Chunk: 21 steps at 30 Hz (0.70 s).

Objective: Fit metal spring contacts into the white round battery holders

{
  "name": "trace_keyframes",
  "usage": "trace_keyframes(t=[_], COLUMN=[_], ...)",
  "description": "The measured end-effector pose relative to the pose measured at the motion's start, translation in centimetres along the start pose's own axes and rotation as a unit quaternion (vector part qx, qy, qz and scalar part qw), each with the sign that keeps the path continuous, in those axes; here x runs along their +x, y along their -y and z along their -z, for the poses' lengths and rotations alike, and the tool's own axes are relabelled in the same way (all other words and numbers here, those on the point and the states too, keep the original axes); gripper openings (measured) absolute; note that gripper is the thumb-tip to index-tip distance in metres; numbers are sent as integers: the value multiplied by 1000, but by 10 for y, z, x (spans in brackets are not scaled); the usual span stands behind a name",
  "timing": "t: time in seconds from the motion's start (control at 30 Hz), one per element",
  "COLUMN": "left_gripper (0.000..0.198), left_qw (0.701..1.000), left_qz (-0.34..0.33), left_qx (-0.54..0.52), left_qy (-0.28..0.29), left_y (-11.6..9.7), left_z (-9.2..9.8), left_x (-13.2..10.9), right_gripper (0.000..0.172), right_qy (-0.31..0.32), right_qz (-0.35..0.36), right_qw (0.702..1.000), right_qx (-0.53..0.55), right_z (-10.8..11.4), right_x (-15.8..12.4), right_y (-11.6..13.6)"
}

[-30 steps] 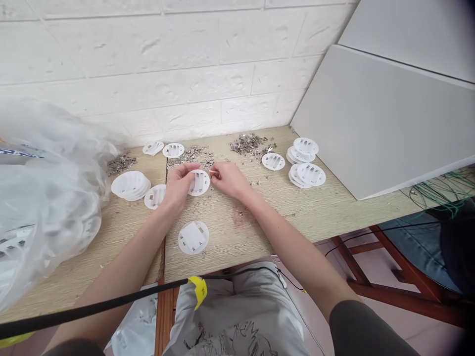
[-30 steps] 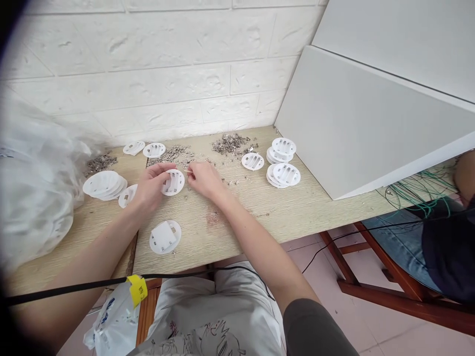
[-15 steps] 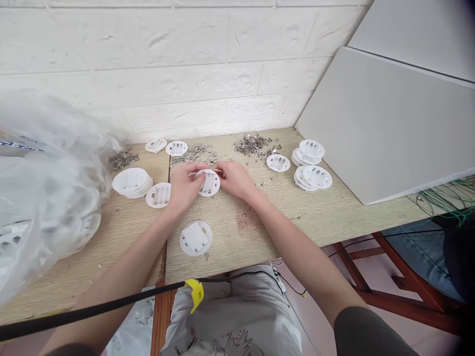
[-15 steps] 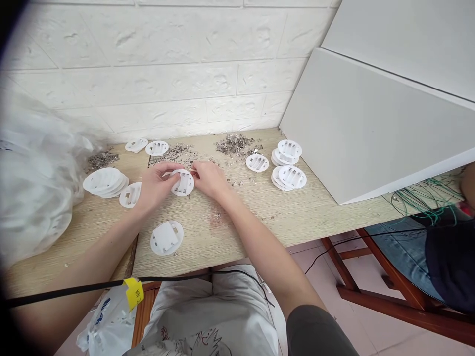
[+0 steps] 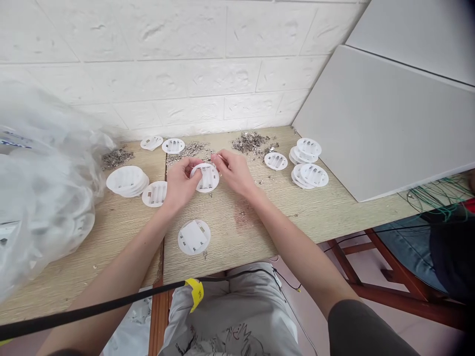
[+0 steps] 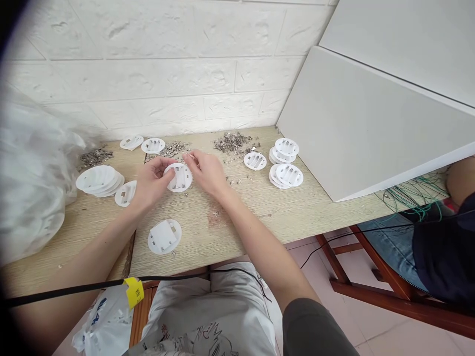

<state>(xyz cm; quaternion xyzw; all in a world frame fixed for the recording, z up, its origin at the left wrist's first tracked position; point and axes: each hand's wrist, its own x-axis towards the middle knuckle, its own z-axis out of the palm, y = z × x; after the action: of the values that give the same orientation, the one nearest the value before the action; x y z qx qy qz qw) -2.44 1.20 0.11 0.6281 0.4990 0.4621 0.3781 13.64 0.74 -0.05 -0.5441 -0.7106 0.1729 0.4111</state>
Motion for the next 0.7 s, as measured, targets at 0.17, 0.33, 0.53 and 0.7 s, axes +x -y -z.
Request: trace_keyframes(t=[0.17,0.33,0.53,0.7], left_gripper=[18,16,23,23], left_qw=[1000,999,999,998], left_qz=[-25,-27,-17,-21], left_qx=[14,25,39,42], left_qy=[4,6,23,39], left_y=[7,9,9,10], left_z=[1,0,-1,-1], left_x=[1,1,1,0], right_gripper=[38,32,25,23], right_qy=[17,36,40,42], right_qz=[38,63,83,81], right_qw=[998,997,993,991], right_qx=[51,-24,-70,-93], right_z=[-1,-4,-4,-2], right_x=[-3,-6,-7,-7], right_y=[4,6,6,7])
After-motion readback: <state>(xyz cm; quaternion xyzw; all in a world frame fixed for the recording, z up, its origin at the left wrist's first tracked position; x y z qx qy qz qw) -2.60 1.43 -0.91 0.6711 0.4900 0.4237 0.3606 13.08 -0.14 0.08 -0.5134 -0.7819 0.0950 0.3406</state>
